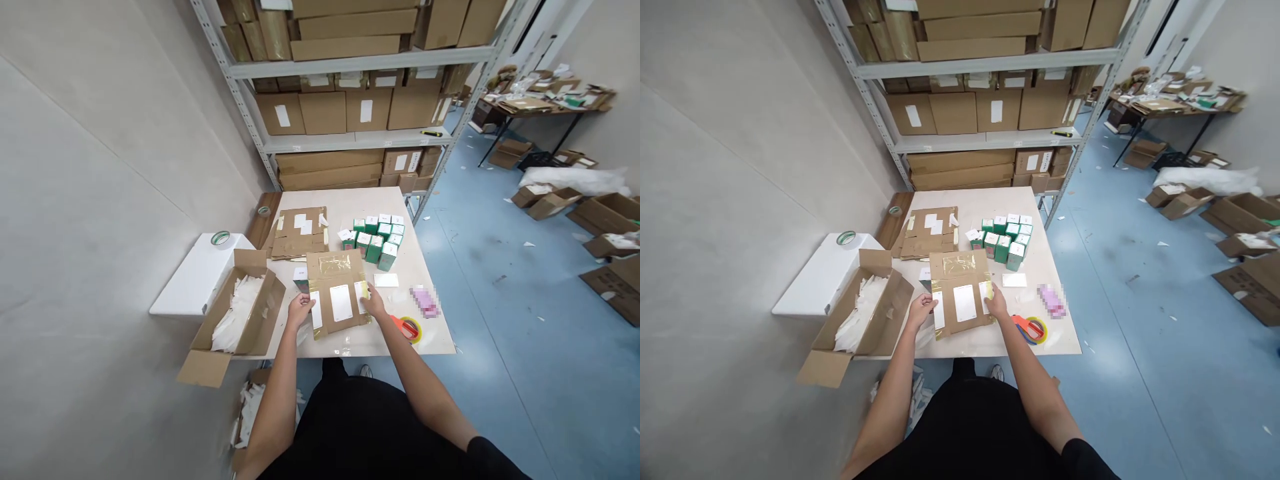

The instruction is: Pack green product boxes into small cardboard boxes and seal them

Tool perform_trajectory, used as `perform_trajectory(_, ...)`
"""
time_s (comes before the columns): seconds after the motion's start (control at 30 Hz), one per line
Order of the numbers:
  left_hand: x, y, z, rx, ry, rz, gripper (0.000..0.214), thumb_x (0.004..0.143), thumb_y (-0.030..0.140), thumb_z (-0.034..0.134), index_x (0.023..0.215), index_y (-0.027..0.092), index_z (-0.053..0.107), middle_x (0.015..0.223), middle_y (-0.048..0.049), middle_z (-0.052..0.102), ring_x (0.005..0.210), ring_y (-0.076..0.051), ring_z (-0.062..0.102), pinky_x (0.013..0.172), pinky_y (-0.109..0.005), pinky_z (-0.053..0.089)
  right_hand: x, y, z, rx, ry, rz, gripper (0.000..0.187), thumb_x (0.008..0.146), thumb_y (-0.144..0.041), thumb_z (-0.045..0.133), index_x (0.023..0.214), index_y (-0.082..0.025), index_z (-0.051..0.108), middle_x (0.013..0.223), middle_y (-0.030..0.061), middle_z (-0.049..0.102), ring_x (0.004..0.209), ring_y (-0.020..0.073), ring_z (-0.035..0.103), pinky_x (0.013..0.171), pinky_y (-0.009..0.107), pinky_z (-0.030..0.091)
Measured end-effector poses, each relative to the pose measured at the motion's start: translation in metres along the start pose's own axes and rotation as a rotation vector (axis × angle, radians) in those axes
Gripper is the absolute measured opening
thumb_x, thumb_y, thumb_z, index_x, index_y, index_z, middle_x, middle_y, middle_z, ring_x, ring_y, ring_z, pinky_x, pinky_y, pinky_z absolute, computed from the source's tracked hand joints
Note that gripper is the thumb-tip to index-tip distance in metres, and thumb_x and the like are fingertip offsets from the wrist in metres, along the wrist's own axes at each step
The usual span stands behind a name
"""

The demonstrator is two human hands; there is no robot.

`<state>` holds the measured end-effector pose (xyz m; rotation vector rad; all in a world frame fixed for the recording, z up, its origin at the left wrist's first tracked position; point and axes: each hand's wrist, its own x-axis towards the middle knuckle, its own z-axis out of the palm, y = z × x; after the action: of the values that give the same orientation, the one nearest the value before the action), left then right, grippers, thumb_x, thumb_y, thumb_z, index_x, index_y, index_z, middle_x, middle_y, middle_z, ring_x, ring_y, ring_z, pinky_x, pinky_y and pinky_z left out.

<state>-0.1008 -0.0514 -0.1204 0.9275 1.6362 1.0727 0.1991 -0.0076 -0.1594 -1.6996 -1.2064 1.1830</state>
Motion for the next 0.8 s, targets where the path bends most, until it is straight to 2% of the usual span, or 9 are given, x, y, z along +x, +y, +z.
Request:
perform_trajectory(0.1, -0.003, -0.009, 0.018, 0.078, 0.015, -0.089, 0.027, 0.066, 0.033, 0.085, 0.078, 0.019, 0.065, 0.073, -0.0015, 0.068, 0.067, -0.017, 0.066, 0.063, -0.027, 0.055, -0.012, -0.001, 0.008, -0.096, -0.121, -0.021, 0.065, 0.058, -0.013, 0.073, 0.122, -0.026, 0.073, 0.122, 0.0076, 0.073, 0.122, 0.0309, 0.065, 0.106, 0.043, 0.051)
perform_trajectory(0.23, -0.006, -0.02, 0.049, 0.158, 0.107, -0.193, 0.02, 0.073, 0.025, 0.079, 0.078, 0.02, 0.061, 0.072, 0.0, 0.067, 0.067, -0.015, 0.068, 0.066, -0.026, 0.057, -0.033, -0.004, 0.015, -0.2, -0.608, -0.041, 0.068, 0.06, -0.015, 0.08, 0.126, -0.028, 0.073, 0.119, 0.0065, 0.075, 0.115, 0.0301, 0.069, 0.095, 0.04, 0.056)
perform_trajectory(0.3, -0.005, -0.021, 0.059, 0.158, 0.163, -0.213, 0.019, 0.076, 0.022, 0.076, 0.088, 0.02, 0.063, 0.075, 0.0001, 0.067, 0.071, -0.016, 0.07, 0.068, -0.026, 0.059, -0.044, -0.003, 0.014, -0.222, -0.795, -0.094, 0.072, 0.062, -0.019, 0.083, 0.131, -0.03, 0.07, 0.125, 0.0058, 0.073, 0.116, 0.0292, 0.069, 0.095, 0.038, 0.057)
perform_trajectory(0.37, -0.003, -0.019, 0.065, 0.14, 0.187, -0.208, 0.033, 0.077, 0.019, 0.075, 0.109, 0.019, 0.063, 0.076, 0.001, 0.067, 0.071, -0.016, 0.071, 0.07, -0.027, 0.06, -0.054, 0.0, 0.011, -0.234, -0.877, -0.134, 0.076, 0.062, -0.022, 0.086, 0.135, -0.032, 0.068, 0.132, 0.0049, 0.071, 0.119, 0.0287, 0.068, 0.099, 0.038, 0.056)
perform_trajectory(0.43, -0.001, -0.016, 0.068, 0.086, 0.181, -0.196, 0.059, 0.078, 0.016, 0.075, 0.133, 0.019, 0.055, 0.076, 0.0023, 0.066, 0.072, -0.017, 0.071, 0.072, -0.029, 0.061, -0.062, 0.005, 0.008, -0.25, -0.846, -0.162, 0.078, 0.062, -0.021, 0.087, 0.136, -0.032, 0.067, 0.135, 0.0043, 0.069, 0.122, 0.0288, 0.067, 0.103, 0.04, 0.054)
perform_trajectory(0.53, 0.001, -0.013, 0.077, -0.025, 0.149, -0.192, 0.088, 0.08, 0.015, 0.078, 0.156, 0.021, 0.034, 0.081, 0.0019, 0.067, 0.078, -0.018, 0.073, 0.075, -0.03, 0.063, -0.069, 0.013, 0.009, -0.274, -0.601, -0.218, 0.071, 0.067, -0.016, 0.083, 0.134, -0.032, 0.067, 0.135, 0.0038, 0.069, 0.119, 0.0274, 0.067, 0.104, 0.041, 0.053)
perform_trajectory(0.63, 0.002, -0.01, 0.087, -0.108, 0.107, -0.204, 0.104, 0.084, 0.022, 0.081, 0.165, 0.022, 0.016, 0.09, -0.0012, 0.069, 0.079, -0.017, 0.074, 0.076, -0.031, 0.064, -0.069, 0.02, 0.01, -0.273, -0.35, -0.257, 0.052, 0.078, -0.008, 0.068, 0.125, -0.029, 0.072, 0.127, 0.0044, 0.073, 0.11, 0.0243, 0.071, 0.099, 0.038, 0.055)
perform_trajectory(0.7, 0.004, -0.008, 0.09, -0.125, 0.09, -0.217, 0.109, 0.086, 0.03, 0.082, 0.167, 0.023, 0.01, 0.101, -0.0055, 0.07, 0.075, -0.015, 0.073, 0.075, -0.03, 0.064, -0.065, 0.023, 0.006, -0.268, -0.265, -0.266, 0.046, 0.081, -0.004, 0.059, 0.117, -0.026, 0.076, 0.119, 0.0051, 0.077, 0.108, 0.024, 0.072, 0.099, 0.037, 0.055)
perform_trajectory(0.8, 0.011, -0.008, 0.084, -0.088, 0.142, -0.209, 0.107, 0.086, 0.043, 0.083, 0.167, 0.028, 0.014, 0.126, -0.0129, 0.066, 0.076, -0.013, 0.074, 0.072, -0.027, 0.062, -0.059, 0.027, -0.009, -0.259, -0.195, -0.261, 0.045, 0.08, -0.001, 0.055, 0.11, -0.025, 0.079, 0.115, 0.0049, 0.079, 0.11, 0.0253, 0.072, 0.102, 0.038, 0.054)
